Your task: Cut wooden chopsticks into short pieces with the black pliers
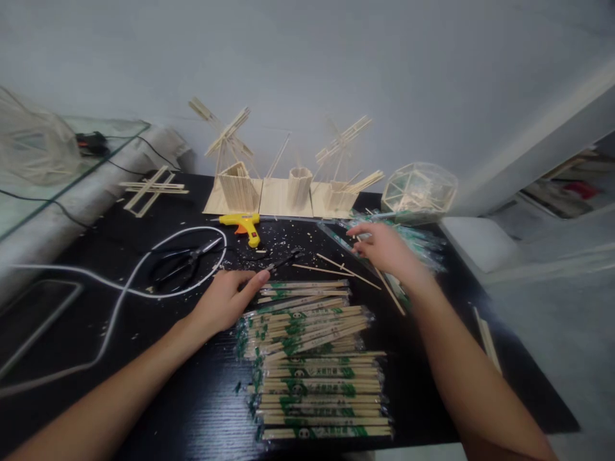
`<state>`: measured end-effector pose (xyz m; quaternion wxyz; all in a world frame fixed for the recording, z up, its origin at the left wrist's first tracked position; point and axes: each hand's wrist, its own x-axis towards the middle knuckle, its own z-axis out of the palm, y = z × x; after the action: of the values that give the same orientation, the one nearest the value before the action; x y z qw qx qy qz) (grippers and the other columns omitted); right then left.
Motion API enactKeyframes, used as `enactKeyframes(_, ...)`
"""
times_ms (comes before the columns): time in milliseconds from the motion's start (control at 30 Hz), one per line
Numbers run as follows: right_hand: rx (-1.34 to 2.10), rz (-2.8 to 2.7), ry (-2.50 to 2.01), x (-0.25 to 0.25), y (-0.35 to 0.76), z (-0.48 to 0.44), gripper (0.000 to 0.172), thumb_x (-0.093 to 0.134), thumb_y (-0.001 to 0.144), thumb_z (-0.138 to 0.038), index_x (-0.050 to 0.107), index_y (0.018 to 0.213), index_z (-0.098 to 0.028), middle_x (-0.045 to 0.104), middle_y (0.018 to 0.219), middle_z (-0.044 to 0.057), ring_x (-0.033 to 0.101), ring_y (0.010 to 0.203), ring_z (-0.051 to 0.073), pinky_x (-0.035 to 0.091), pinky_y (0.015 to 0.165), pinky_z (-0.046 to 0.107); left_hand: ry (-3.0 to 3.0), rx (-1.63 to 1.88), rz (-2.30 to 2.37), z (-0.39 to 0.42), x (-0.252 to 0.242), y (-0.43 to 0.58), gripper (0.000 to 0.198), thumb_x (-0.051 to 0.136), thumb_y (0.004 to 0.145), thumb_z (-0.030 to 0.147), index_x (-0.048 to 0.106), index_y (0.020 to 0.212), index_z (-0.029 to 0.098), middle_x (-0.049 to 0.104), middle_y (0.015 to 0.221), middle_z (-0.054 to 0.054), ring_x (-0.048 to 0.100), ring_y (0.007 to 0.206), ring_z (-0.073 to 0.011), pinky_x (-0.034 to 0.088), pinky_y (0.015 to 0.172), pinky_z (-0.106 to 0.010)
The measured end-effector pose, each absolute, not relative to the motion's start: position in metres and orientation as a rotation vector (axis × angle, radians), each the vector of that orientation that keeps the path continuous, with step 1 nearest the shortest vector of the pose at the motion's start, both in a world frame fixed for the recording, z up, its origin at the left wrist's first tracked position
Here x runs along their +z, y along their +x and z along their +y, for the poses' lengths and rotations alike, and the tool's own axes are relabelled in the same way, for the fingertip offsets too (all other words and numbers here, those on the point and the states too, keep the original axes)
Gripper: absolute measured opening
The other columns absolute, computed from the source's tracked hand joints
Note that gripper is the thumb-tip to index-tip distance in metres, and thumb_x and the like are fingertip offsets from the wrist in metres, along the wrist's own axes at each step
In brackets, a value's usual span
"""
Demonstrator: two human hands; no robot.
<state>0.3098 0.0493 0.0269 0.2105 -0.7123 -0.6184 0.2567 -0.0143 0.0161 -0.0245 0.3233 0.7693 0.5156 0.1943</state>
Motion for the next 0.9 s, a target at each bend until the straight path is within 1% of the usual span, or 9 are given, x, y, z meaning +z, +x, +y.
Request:
enactKeyframes(133,0.693,-1.941,-2.065,0.014,0.312,0.053,0.044,0.052,0.075,0.006,0.075,0.106,-0.014,0.076,0.076,0.007,0.072,0.069,0.019,0.051,0.067,0.028,2.012,0.486,1.367,0.016,-0.024,-0.014,0.063,0.03,0.097,0.066,0.048,0.058,0.019,0.049,0.052,0.002,0.048,0.054,-0.0147,0.031,0.058,-0.028)
enactKeyframes(267,0.783,-2.004,-1.964,0.007,0.31,0.053,0.05,0.048,0.073,0.008,0.075,0.107,-0.016,0.077,0.098,0.01,0.071,0.068,0.016,0.052,0.065,0.027,2.015,0.469,1.377,0.017,-0.023,-0.014,0.064,0.029,0.096,0.067,0.048,0.058,0.02,0.048,0.052,0.001,0.047,0.053,-0.0152,0.031,0.058,-0.029)
enactKeyframes(333,0.811,-1.987,-1.941,0.004,0.31,0.053,0.049,0.052,0.073,0.008,0.074,0.109,-0.017,0.076,0.107,0.011,0.071,0.067,0.016,0.054,0.066,0.028,2.013,0.47,1.374,0.017,-0.023,-0.014,0.064,0.03,0.096,0.067,0.049,0.058,0.02,0.049,0.052,0.001,0.048,0.054,-0.0154,0.031,0.058,-0.029)
enactKeyframes(400,0.816,-1.909,-1.96,0.003,0.312,0.055,0.045,0.06,0.075,0.004,0.073,0.112,-0.017,0.075,0.109,0.012,0.071,0.067,0.016,0.055,0.066,0.03,2.009,0.475,1.371,0.016,-0.023,-0.015,0.063,0.03,0.096,0.067,0.051,0.059,0.019,0.05,0.053,0.002,0.049,0.054,-0.0154,0.031,0.059,-0.029)
enactKeyframes(467,0.789,-1.814,-1.985,0.003,0.313,0.057,0.036,0.069,0.075,-0.002,0.072,0.108,-0.016,0.075,0.105,0.011,0.072,0.067,0.017,0.055,0.067,0.031,2.008,0.476,1.373,0.016,-0.023,-0.015,0.063,0.031,0.096,0.067,0.051,0.06,0.019,0.05,0.053,0.002,0.049,0.054,-0.0153,0.032,0.058,-0.029)
enactKeyframes(533,0.747,-1.771,-1.973,0.003,0.312,0.058,0.027,0.077,0.073,-0.007,0.072,0.099,-0.015,0.075,0.095,0.009,0.072,0.07,0.019,0.055,0.069,0.032,2.01,0.475,1.375,0.016,-0.023,-0.015,0.063,0.031,0.096,0.067,0.052,0.06,0.019,0.05,0.053,0.002,0.05,0.054,-0.0153,0.031,0.058,-0.029)
enactKeyframes(667,0.682,-1.794,-1.85,0.005,0.305,0.057,0.026,0.085,0.069,-0.016,0.072,0.091,-0.016,0.074,0.077,0.004,0.071,0.071,0.02,0.053,0.069,0.032,2.012,0.479,1.379,0.016,-0.023,-0.014,0.064,0.032,0.096,0.067,0.052,0.059,0.019,0.051,0.053,0.001,0.05,0.054,-0.0156,0.032,0.059,-0.029)
enactKeyframes(833,0.587,-1.847,-1.782,0.006,0.289,0.051,0.013,0.084,0.073,-0.021,0.072,0.077,-0.018,0.075,0.072,0.003,0.071,0.067,0.019,0.05,0.065,0.03,2.011,0.481,1.371,0.016,-0.022,-0.013,0.062,0.033,0.096,0.066,0.055,0.061,0.019,0.053,0.053,0.002,0.051,0.054,-0.0157,0.032,0.058,-0.029)
enactKeyframes(900,0.57,-1.907,-1.74,0.004,0.285,0.05,0.009,0.082,0.077,-0.023,0.074,0.077,-0.019,0.076,0.072,0.003,0.071,0.068,0.019,0.05,0.065,0.029,2.013,0.482,1.375,0.016,-0.021,-0.012,0.063,0.033,0.096,0.066,0.054,0.06,0.019,0.052,0.053,0.002,0.05,0.054,-0.0155,0.032,0.058,-0.029)
